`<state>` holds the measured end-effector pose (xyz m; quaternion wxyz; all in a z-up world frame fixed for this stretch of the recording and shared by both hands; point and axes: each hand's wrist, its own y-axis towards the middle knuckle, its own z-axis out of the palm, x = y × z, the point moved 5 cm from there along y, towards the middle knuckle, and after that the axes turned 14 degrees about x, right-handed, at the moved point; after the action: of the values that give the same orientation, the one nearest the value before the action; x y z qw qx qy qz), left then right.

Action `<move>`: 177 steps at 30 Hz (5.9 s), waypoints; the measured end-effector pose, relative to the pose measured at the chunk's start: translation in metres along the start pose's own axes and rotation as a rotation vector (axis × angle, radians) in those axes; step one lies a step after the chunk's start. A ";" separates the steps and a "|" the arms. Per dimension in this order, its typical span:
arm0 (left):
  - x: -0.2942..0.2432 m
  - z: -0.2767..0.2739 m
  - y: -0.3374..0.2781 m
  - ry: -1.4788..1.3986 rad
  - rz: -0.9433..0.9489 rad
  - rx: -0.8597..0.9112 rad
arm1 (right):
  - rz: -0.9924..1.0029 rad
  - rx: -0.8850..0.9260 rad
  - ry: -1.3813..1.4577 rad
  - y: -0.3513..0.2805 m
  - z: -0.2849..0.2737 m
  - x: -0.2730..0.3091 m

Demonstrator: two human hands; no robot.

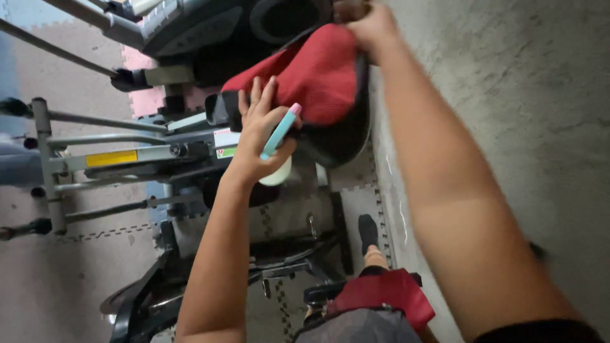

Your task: The person is cleaning various gym equipment using a spray bottle and a cloth.

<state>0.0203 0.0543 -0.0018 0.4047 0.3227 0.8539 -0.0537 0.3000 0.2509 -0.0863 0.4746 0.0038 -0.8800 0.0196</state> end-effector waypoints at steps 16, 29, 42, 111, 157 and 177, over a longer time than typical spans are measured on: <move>0.020 0.015 0.016 0.019 -0.025 0.099 | 0.036 -0.122 1.021 -0.167 -0.001 -0.014; 0.043 0.024 0.017 -0.038 0.016 0.022 | 0.237 -0.104 1.097 -0.215 0.003 0.066; 0.039 0.023 0.015 -0.075 -0.016 0.000 | 0.200 0.137 1.186 -0.265 0.019 0.000; -0.230 0.165 -0.435 -0.061 -0.360 -0.695 | -0.418 0.882 0.463 -0.617 0.148 0.188; -0.119 -0.050 -0.723 -0.295 -0.588 -0.479 | 0.298 1.201 0.933 -0.679 0.463 0.330; -0.204 0.031 -0.871 -0.222 -1.001 -1.128 | -1.494 1.145 -0.515 -0.815 0.571 0.427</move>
<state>-0.3822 -0.7444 -0.0225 0.5192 -0.3659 0.7507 0.1817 -0.3909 -0.5798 -0.0175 0.0843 0.7951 -0.5848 0.1369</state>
